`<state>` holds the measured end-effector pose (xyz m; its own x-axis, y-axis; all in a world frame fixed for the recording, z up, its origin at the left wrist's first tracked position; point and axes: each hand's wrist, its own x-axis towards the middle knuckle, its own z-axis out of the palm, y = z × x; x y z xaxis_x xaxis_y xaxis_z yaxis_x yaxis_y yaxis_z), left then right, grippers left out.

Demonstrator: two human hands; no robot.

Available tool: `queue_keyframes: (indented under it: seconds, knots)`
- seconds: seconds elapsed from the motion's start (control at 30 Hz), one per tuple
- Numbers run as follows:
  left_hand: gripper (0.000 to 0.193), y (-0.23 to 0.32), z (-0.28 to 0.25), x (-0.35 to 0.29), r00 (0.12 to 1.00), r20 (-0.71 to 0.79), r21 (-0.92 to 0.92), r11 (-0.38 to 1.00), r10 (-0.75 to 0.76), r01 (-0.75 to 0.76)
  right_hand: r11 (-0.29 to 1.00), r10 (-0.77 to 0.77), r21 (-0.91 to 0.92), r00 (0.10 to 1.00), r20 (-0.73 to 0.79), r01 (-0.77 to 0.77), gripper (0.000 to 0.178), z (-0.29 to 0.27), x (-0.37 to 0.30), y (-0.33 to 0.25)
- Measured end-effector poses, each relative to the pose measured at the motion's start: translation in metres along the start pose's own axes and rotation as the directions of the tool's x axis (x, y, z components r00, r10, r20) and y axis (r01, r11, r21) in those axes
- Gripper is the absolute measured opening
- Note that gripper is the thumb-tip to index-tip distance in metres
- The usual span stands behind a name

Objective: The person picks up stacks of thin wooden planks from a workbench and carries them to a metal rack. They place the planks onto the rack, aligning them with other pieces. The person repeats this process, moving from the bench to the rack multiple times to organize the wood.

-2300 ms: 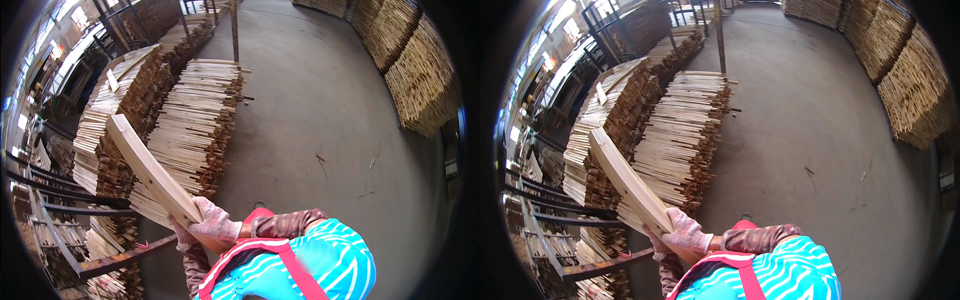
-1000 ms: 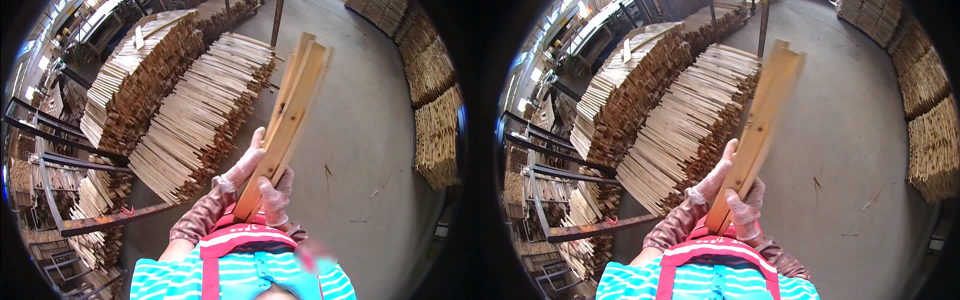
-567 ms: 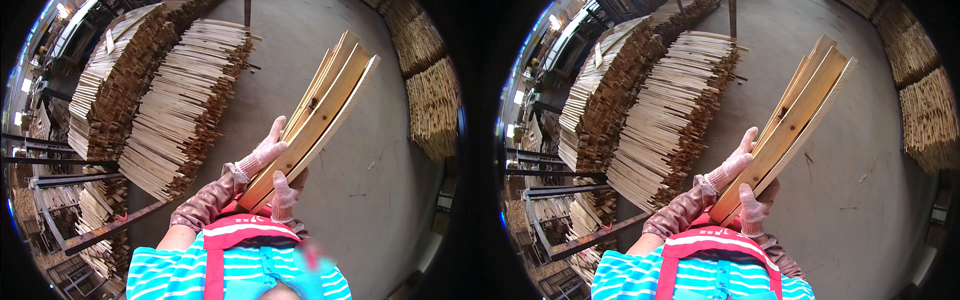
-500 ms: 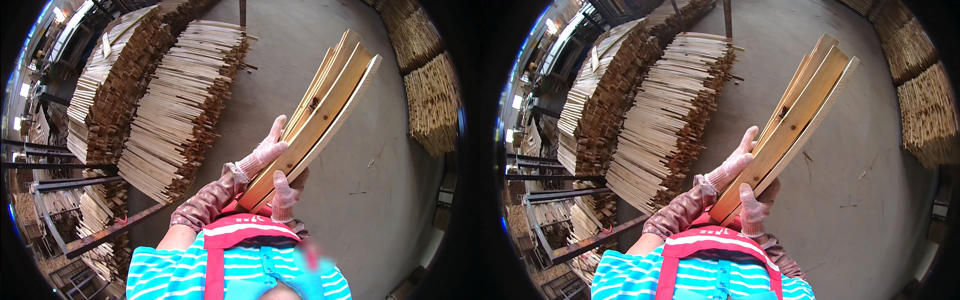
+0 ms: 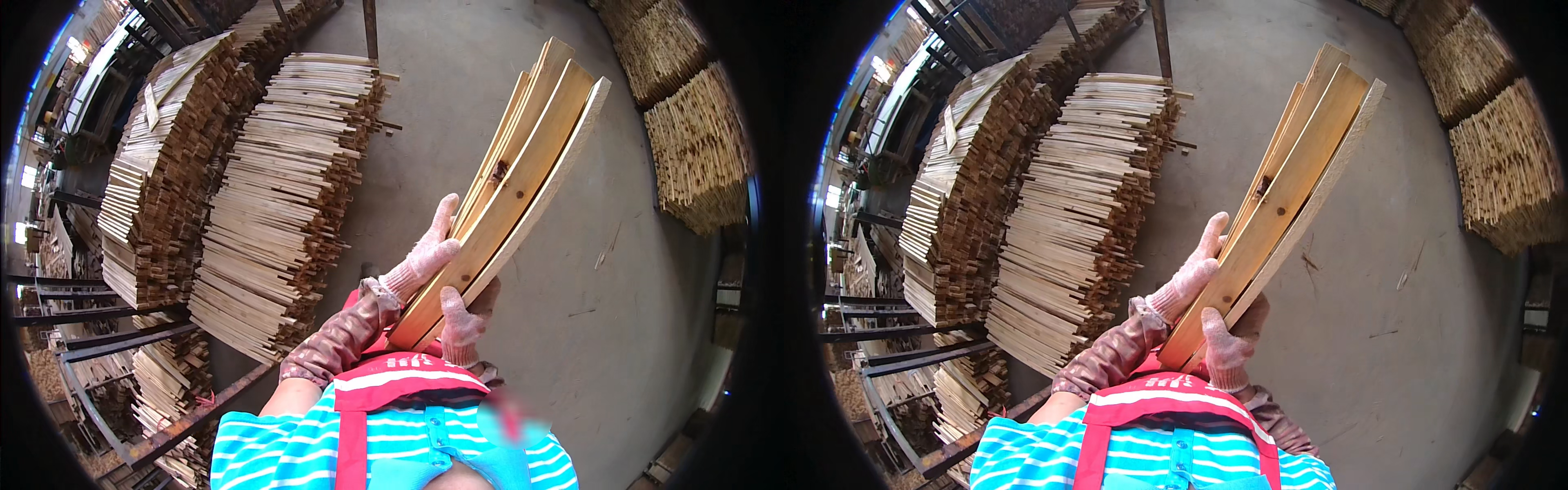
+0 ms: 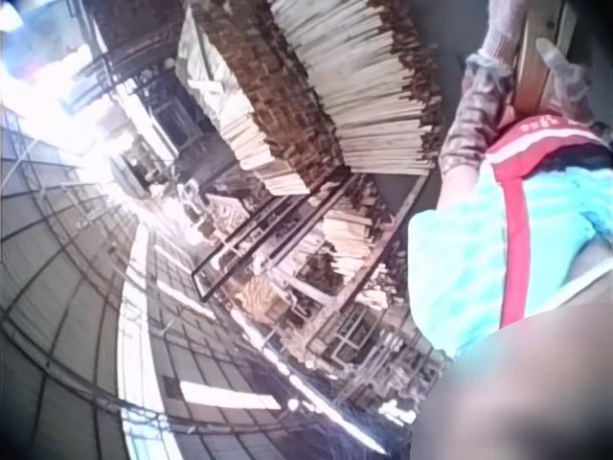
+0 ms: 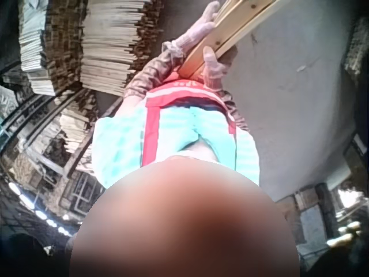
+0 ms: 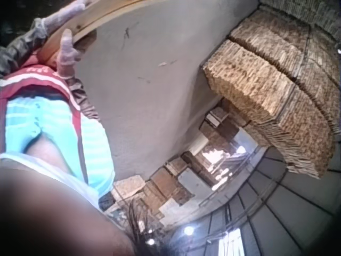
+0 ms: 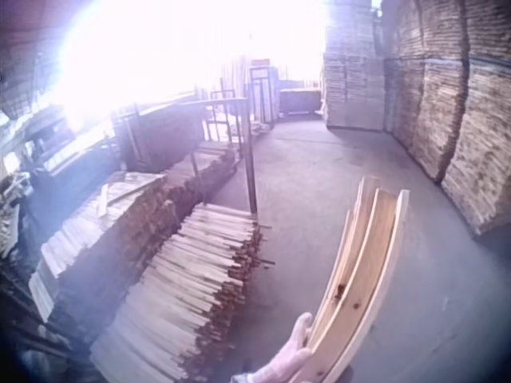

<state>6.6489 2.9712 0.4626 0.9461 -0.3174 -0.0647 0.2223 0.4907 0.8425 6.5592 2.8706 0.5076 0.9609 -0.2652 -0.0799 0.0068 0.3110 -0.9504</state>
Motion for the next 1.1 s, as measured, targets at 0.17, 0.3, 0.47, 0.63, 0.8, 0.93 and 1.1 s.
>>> queue_keyframes:
  seconds: [0.17, 0.3, 0.47, 0.63, 0.8, 0.93, 1.1]
  knots:
    - [0.121, 0.039, -0.027, 0.032, 1.0, 0.013, -0.036, 0.999, 0.005, -0.004, 1.0, -0.018, 0.014, 1.0, 0.008, 0.017, 0.078, 0.042, 0.039, 0.007]
    - [0.112, 0.074, -0.054, 0.081, 0.995, 0.084, 0.026, 0.998, 0.06, -0.063, 0.996, -0.089, 0.001, 0.996, 0.0, 0.089, 0.078, 0.076, 0.087, 0.006]
    - [0.118, 0.122, -0.083, 0.149, 0.986, 0.124, 0.207, 0.969, 0.109, -0.133, 0.961, -0.171, -0.221, 0.985, -0.004, 0.166, 0.077, 0.11, 0.157, 0.006]
    - [0.117, 0.133, -0.092, 0.218, 0.972, 0.159, 0.068, 0.981, 0.171, -0.183, 0.971, -0.161, -0.178, 0.987, 0.006, 0.159, 0.078, 0.14, 0.224, -0.015]
    - [0.105, 0.137, -0.116, 0.279, 0.974, 0.067, 0.067, 0.973, 0.217, -0.221, 0.983, -0.101, -0.137, 0.984, 0.144, 0.121, 0.077, 0.159, 0.296, -0.016]
    - [0.098, 0.152, -0.115, 0.346, 0.995, -0.079, 0.344, 0.939, 0.059, -0.029, 0.997, 0.052, -0.071, 0.972, 0.228, -0.037, 0.078, 0.168, 0.37, -0.03]
    - [0.12, 0.156, -0.099, 0.409, 0.974, -0.02, 0.015, 0.974, 0.225, -0.225, 0.985, 0.092, -0.169, 0.919, 0.384, -0.028, 0.073, 0.134, 0.477, -0.026]
